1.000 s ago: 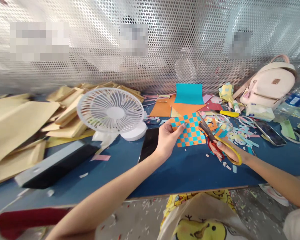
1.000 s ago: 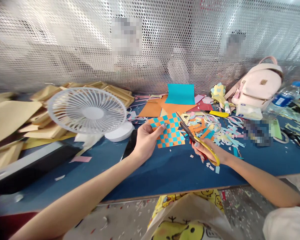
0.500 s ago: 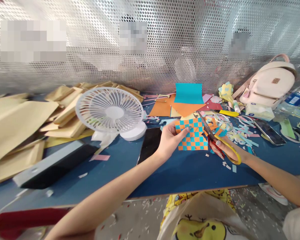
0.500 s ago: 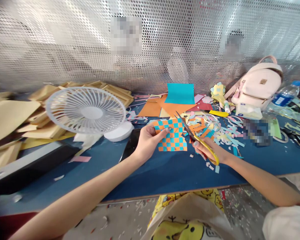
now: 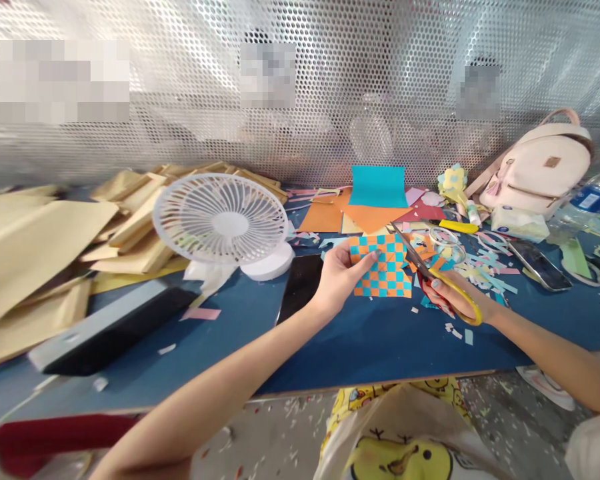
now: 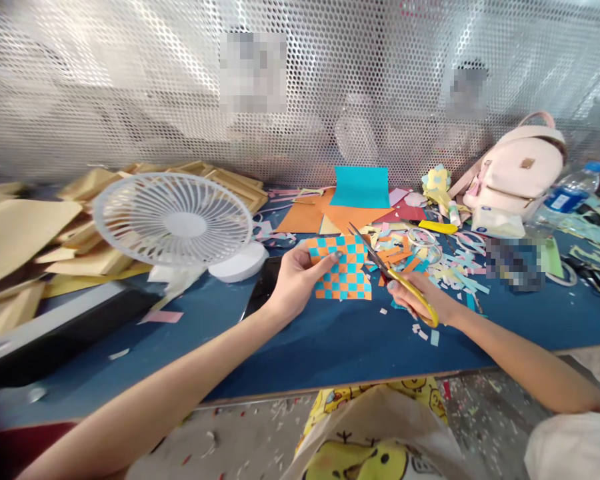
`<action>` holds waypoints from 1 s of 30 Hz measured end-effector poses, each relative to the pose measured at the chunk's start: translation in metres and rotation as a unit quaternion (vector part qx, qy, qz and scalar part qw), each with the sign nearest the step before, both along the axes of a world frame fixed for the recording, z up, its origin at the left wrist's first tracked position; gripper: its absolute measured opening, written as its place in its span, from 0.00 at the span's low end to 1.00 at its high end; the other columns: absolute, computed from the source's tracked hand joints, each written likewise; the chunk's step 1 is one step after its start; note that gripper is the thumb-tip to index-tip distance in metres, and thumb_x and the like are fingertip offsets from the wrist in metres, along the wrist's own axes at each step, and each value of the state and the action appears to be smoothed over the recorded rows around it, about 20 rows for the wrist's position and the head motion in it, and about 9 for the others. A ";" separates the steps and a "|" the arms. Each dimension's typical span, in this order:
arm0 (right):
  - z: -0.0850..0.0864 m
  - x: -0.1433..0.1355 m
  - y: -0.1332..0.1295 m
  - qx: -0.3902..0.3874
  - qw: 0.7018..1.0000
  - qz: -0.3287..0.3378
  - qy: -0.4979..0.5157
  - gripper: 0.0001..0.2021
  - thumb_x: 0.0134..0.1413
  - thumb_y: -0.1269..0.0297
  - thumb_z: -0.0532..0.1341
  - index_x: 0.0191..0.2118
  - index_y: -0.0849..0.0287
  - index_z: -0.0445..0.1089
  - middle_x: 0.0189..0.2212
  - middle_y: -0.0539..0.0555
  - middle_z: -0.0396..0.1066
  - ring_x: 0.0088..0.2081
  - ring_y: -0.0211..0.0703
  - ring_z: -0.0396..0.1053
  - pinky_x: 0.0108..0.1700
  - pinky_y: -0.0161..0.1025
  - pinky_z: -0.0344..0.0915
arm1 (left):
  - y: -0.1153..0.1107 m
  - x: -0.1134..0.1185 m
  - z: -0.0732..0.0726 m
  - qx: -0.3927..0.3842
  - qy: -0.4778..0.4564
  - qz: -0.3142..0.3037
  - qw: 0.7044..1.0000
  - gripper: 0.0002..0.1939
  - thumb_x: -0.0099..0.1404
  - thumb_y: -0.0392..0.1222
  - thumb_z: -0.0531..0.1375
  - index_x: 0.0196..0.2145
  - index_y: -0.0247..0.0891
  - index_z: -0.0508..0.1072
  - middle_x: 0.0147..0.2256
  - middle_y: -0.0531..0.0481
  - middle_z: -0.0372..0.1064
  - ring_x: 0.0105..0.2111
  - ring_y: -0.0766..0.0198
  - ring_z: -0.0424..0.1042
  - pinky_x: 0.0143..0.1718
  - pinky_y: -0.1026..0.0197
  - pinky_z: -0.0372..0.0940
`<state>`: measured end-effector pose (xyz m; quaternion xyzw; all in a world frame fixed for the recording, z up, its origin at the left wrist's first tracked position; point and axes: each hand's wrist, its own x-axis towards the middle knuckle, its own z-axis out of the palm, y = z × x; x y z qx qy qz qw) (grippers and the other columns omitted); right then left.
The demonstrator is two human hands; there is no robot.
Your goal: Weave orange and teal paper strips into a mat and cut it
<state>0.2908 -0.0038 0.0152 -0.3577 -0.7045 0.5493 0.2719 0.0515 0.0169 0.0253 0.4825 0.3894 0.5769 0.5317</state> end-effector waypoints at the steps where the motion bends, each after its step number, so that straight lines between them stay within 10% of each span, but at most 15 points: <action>1: 0.001 0.000 0.000 0.000 1.000 -0.005 -0.007 0.27 0.59 0.33 0.54 0.29 0.55 0.54 0.18 0.41 0.52 0.15 0.29 0.51 0.16 0.30 0.58 | 0.000 0.000 0.000 0.001 -0.001 0.003 1.000 0.21 0.45 0.52 0.76 0.30 0.38 0.76 0.29 0.49 0.79 0.30 0.55 0.80 0.29 0.59 0.75; 30: 0.004 0.007 0.003 0.053 0.998 0.040 -0.014 0.28 0.60 0.33 0.53 0.29 0.57 0.58 0.20 0.44 0.56 0.17 0.31 0.54 0.18 0.32 0.55 | 0.005 -0.005 0.006 0.003 0.040 0.021 0.999 0.20 0.45 0.56 0.75 0.26 0.38 0.78 0.24 0.50 0.77 0.23 0.57 0.77 0.26 0.58 0.74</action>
